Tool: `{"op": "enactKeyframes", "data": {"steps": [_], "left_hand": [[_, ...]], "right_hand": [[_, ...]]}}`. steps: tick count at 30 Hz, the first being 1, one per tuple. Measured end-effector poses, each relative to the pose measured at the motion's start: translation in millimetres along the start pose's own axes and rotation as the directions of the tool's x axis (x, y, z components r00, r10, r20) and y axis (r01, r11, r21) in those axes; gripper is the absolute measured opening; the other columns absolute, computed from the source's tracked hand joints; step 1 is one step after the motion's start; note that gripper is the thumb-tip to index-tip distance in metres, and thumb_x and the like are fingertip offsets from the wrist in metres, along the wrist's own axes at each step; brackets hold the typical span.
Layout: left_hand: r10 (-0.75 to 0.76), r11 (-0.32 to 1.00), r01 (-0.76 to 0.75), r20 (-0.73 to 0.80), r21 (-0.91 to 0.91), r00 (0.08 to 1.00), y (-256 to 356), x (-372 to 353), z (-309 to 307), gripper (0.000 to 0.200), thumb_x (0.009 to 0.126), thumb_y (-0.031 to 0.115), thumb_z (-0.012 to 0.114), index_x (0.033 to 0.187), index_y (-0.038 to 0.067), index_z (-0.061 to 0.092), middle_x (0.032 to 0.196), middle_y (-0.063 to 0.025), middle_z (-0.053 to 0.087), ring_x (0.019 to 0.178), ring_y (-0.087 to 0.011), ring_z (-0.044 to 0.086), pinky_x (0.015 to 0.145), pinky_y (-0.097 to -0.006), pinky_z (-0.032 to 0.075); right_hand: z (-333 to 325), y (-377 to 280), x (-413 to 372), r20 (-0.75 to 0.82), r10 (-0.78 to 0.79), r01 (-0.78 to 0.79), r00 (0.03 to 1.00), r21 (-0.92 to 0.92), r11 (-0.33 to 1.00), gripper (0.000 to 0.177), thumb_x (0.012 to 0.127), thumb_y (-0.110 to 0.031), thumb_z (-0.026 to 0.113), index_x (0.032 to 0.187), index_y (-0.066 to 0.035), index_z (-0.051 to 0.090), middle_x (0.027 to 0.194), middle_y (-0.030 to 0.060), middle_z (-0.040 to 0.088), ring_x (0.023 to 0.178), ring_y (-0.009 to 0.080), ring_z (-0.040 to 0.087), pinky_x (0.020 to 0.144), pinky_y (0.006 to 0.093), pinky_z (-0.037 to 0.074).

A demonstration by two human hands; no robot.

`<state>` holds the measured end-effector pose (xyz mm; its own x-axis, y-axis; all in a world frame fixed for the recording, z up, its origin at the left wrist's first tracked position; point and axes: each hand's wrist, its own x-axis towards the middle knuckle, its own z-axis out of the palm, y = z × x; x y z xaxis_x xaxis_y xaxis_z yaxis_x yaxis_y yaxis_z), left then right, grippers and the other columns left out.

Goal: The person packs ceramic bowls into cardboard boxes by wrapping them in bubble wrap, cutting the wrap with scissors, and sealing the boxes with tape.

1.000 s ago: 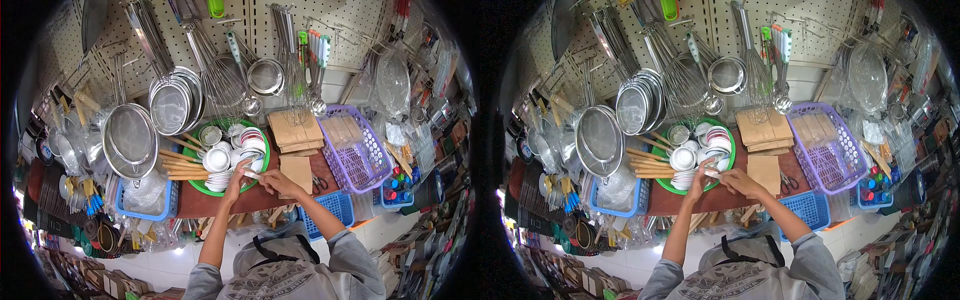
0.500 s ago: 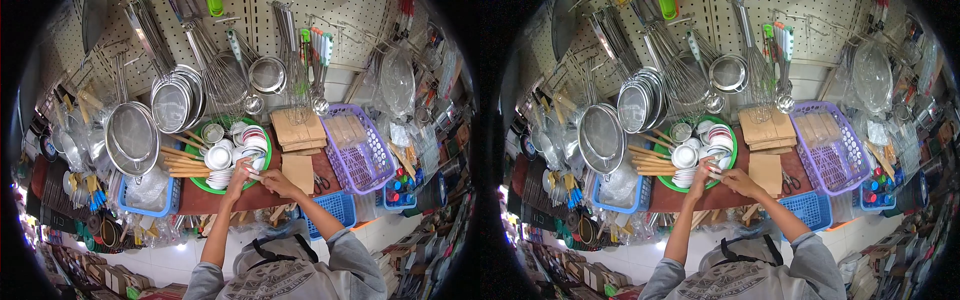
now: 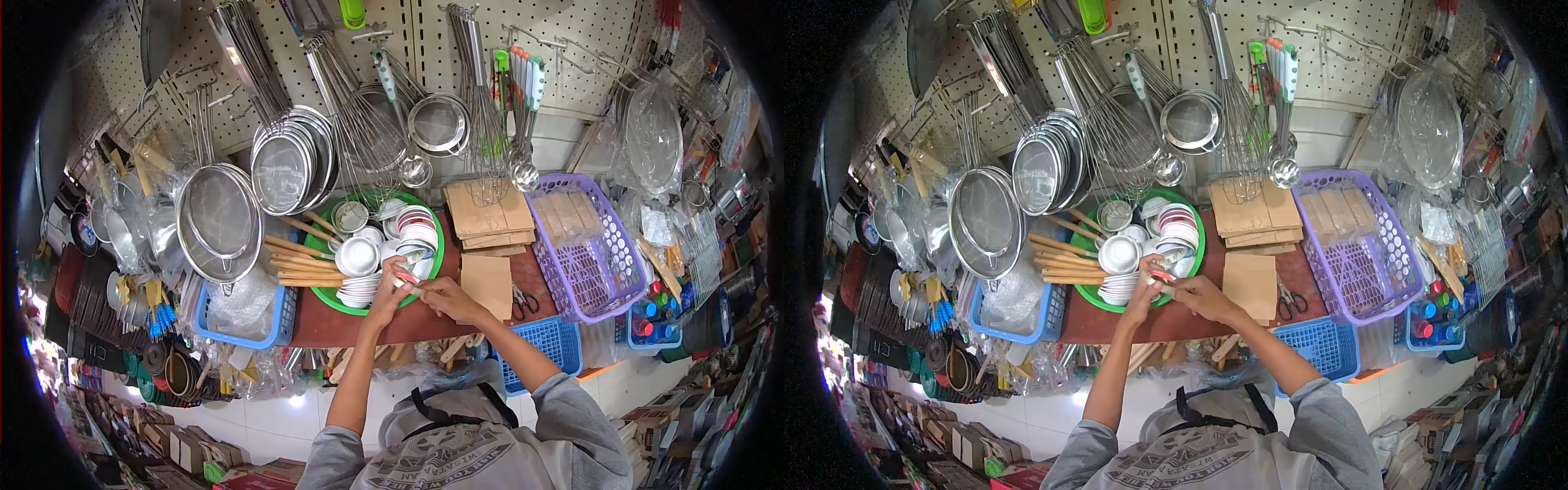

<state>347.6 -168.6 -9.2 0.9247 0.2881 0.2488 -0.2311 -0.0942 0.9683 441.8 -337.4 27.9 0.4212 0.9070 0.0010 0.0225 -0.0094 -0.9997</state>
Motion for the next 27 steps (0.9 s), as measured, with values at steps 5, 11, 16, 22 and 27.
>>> {"op": "enactKeyframes", "data": {"steps": [5,11,16,22,27], "left_hand": [[-0.161,0.939,0.16,0.021,-0.306,0.987,-9.9,0.6,-5.0,0.047,0.099,0.042,0.046,0.133,0.011,0.039,0.097,-0.0038,0.057,0.082,-0.0123,0.053,0.073,-0.0266,0.042],[-0.178,0.91,0.186,0.056,-0.369,0.982,-6.2,-1.5,-8.0,0.065,0.093,0.06,0.046,0.132,0.007,0.043,0.099,-0.0051,0.058,0.091,-0.0154,0.055,0.083,-0.0298,0.045],[-0.092,0.988,0.086,-0.041,-0.128,0.995,-9.0,-2.3,-2.5,0.062,0.097,0.059,0.042,0.129,0.006,0.046,0.098,-0.0056,0.058,0.089,-0.015,0.056,0.082,-0.0304,0.047],[-0.231,0.809,0.241,0.088,-0.536,0.969,-1.1,-4.0,-13.2,0.068,0.095,0.06,0.045,0.134,0.005,0.045,0.103,-0.0045,0.055,0.095,-0.0147,0.055,0.083,-0.0311,0.046],[-0.07,0.908,0.053,-0.027,-0.415,0.997,-10.9,-4.7,-6.4,0.065,0.095,0.058,0.046,0.135,0.006,0.045,0.105,-0.0044,0.052,0.101,-0.0155,0.055,0.084,-0.0321,0.046]], "right_hand": [[-5.1,-9.8,4.4,0.116,0.037,-0.032,0.993,-0.043,0.999,0.022,0.096,-0.017,0.049,0.088,0.0,0.061,0.071,0.0,0.053,0.055,0.0066,0.047,0.049,0.0239,0.04],[0.7,-3.1,4.4,0.131,0.008,-0.003,0.991,-0.039,0.999,0.026,0.098,-0.02,0.049,0.087,-0.001,0.062,0.069,-0.0015,0.051,0.055,0.0065,0.047,0.049,0.0233,0.04],[1.3,1.3,7.9,0.068,0.033,-0.03,0.997,-0.044,0.999,0.029,0.1,-0.024,0.049,0.083,-0.003,0.061,0.068,-0.002,0.051,0.053,0.0068,0.047,0.048,0.0235,0.04],[7.2,-30.6,8.5,0.164,0.013,-0.015,0.986,0.013,1.0,0.025,0.096,-0.015,0.045,0.08,-0.001,0.059,0.064,0.0007,0.05,0.052,0.0084,0.047,0.05,0.0249,0.04],[7.1,-11.1,18.0,0.07,0.031,-0.023,0.997,-0.108,0.994,0.026,0.095,-0.015,0.045,0.076,-0.002,0.057,0.062,0.0002,0.05,0.052,0.0088,0.049,0.049,0.0251,0.04]]}}
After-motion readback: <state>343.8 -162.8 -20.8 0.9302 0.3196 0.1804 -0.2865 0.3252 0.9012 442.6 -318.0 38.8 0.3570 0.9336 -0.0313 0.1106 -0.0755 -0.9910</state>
